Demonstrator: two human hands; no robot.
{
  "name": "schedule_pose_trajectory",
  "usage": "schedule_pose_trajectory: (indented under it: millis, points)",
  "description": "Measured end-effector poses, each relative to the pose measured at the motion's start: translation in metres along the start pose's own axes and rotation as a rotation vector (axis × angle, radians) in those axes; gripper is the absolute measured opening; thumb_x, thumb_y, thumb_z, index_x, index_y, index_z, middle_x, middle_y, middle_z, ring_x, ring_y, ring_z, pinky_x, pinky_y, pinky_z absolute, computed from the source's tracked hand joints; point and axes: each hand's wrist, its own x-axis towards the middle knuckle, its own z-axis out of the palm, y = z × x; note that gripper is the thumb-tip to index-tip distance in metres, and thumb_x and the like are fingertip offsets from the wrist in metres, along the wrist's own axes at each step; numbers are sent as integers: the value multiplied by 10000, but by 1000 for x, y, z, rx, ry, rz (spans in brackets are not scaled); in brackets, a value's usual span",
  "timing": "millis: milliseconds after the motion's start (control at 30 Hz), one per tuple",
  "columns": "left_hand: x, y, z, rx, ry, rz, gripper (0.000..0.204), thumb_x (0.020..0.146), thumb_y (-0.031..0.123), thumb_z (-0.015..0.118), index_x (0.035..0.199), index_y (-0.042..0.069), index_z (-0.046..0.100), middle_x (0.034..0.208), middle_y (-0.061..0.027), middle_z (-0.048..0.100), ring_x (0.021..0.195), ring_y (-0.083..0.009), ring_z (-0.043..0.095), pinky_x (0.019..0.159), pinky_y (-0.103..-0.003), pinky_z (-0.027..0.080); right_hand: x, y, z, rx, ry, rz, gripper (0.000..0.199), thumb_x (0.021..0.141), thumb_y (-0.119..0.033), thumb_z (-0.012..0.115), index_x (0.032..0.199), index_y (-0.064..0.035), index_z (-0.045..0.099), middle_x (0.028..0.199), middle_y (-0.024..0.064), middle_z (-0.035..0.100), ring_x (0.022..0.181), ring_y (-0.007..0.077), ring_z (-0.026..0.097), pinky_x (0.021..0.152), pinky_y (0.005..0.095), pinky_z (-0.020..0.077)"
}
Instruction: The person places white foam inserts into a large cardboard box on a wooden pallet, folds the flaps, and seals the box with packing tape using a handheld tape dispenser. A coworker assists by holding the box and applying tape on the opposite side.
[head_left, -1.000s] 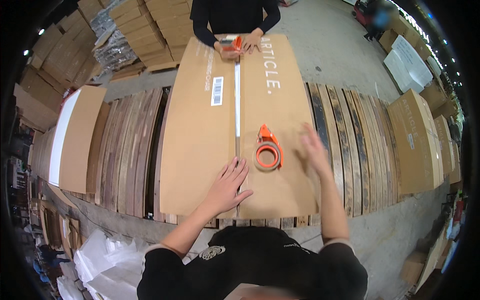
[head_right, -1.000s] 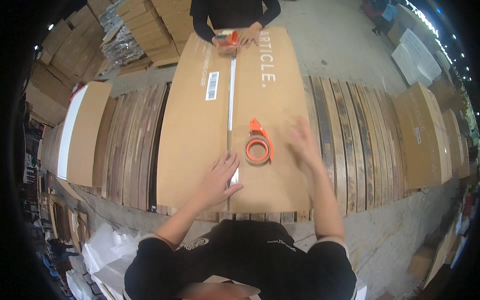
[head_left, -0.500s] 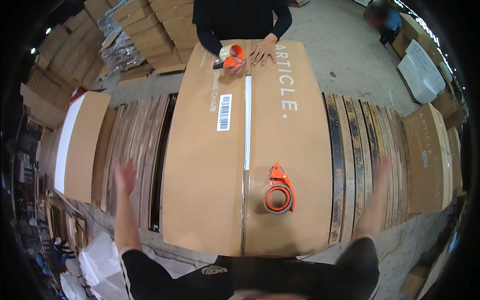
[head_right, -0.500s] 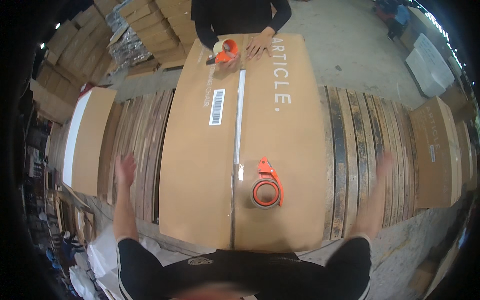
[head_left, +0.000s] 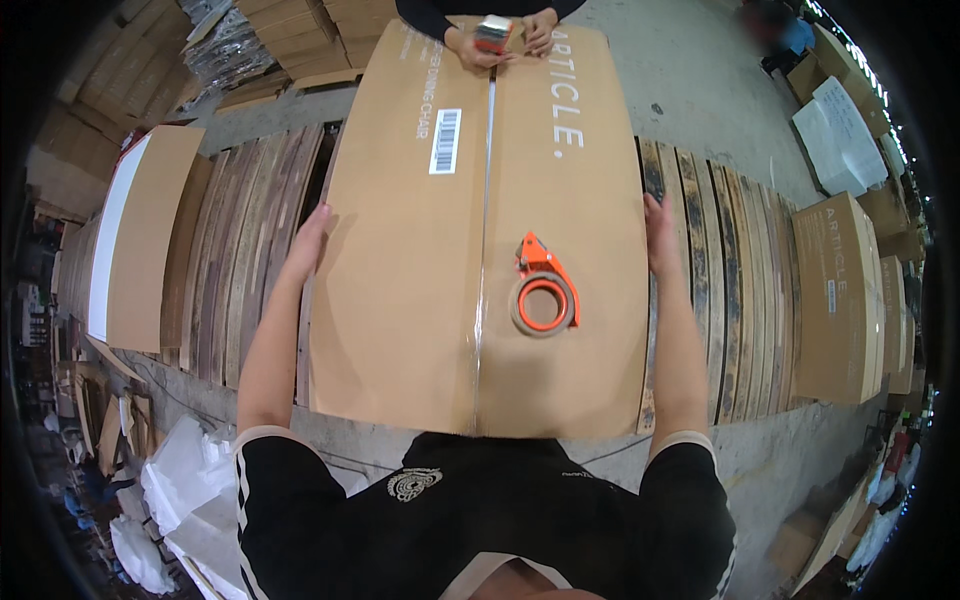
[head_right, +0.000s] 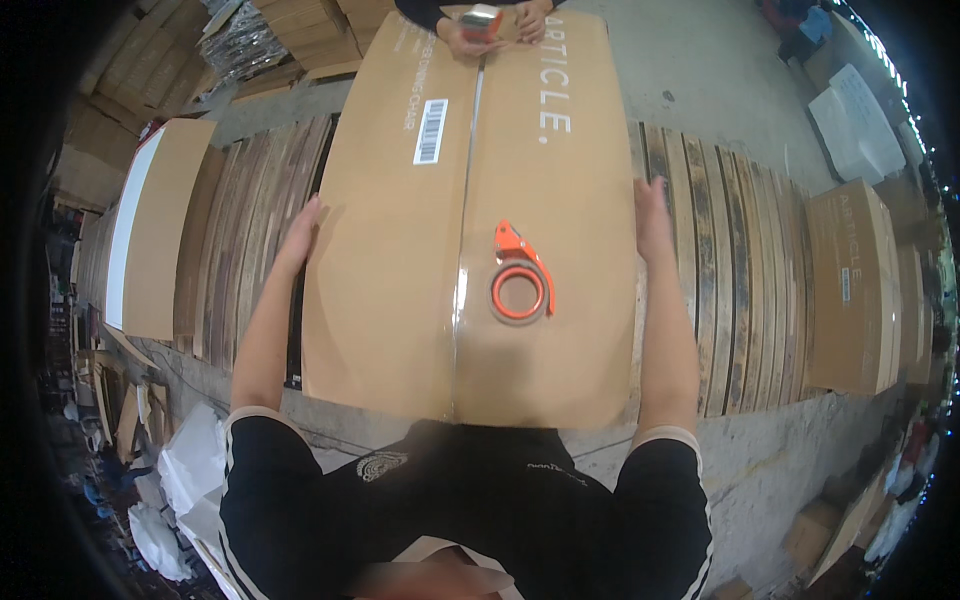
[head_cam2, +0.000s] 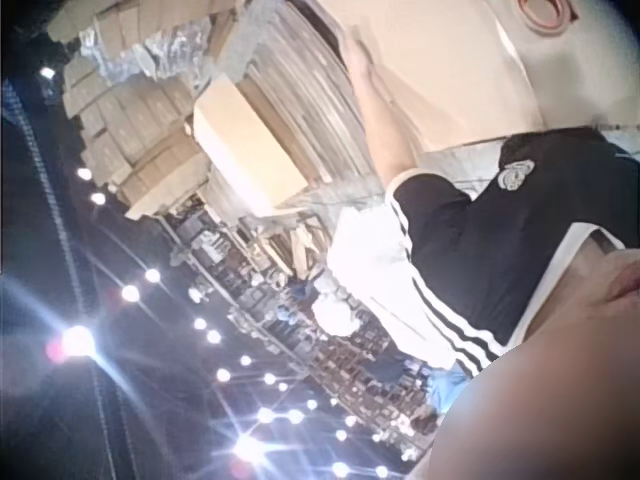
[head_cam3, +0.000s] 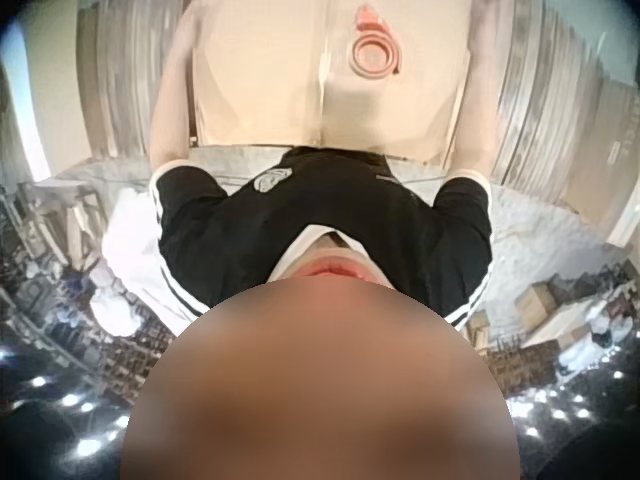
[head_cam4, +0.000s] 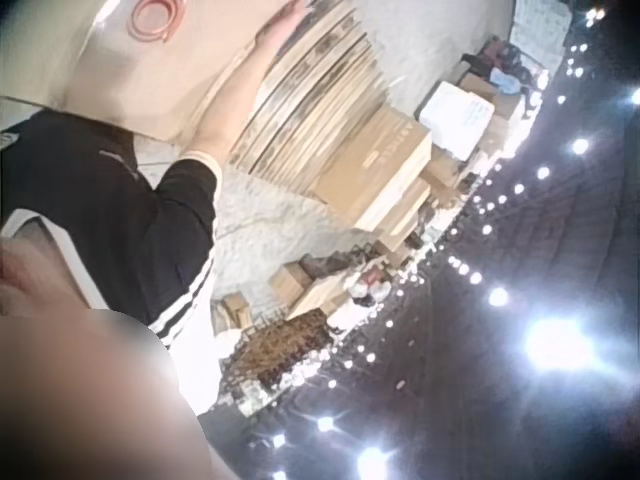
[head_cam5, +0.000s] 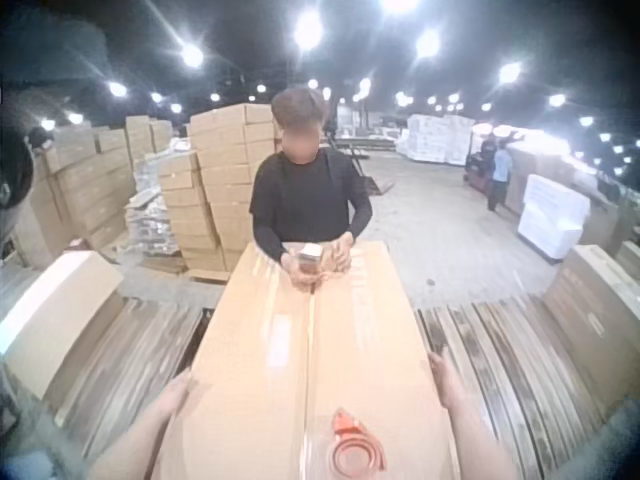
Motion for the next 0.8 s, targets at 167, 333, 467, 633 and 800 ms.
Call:
schedule_pose_trajectory:
  millis: [167,333,467,633,800]
  points:
    - [-89,-22,-159,-115,139,150,830,1229,619,292,1812,27,290,1898,-151,279,1761,-304,236,1416,-508,196,-154,-51,-175,253,313,-244,982,1178,-715,350,1805,28,213,1911,215,173,1781,376,101,1418,653,65]
    - [-230,-44,-315,-745,779,179,1052,1161,779,307,1813,-35,165,1896,-205,245,1773,-356,164,1437,-526,113,-339,-130,-294,186,829,-501,1155,1118,-838,354,1815,44,92,1906,282,42,1781,402,15,1421,638,57]
    - [-238,-57,-304,-586,665,119,1073,1153,793,319,1811,-43,171,1893,-202,258,1771,-333,184,1436,-525,95,-319,-111,-229,23,960,-491,1058,1156,-774,346,1827,8,107,1913,250,79,1782,384,52,1423,622,117]
    - [-142,-26,-70,200,332,268,904,1166,558,536,1783,-50,276,1867,-250,294,1751,-382,230,1425,-491,181,-163,40,-32,-593,171,-62,667,1153,-550,630,1572,-33,655,1466,111,747,1355,266,682,1171,423,501]
    - [-158,44,133,831,-129,608,1054,1052,708,662,1809,66,306,1888,-188,274,1771,-408,148,1424,-568,163,-170,54,23,-515,66,21,678,1129,-526,704,1574,-18,649,1458,101,752,1285,187,714,1103,352,551]
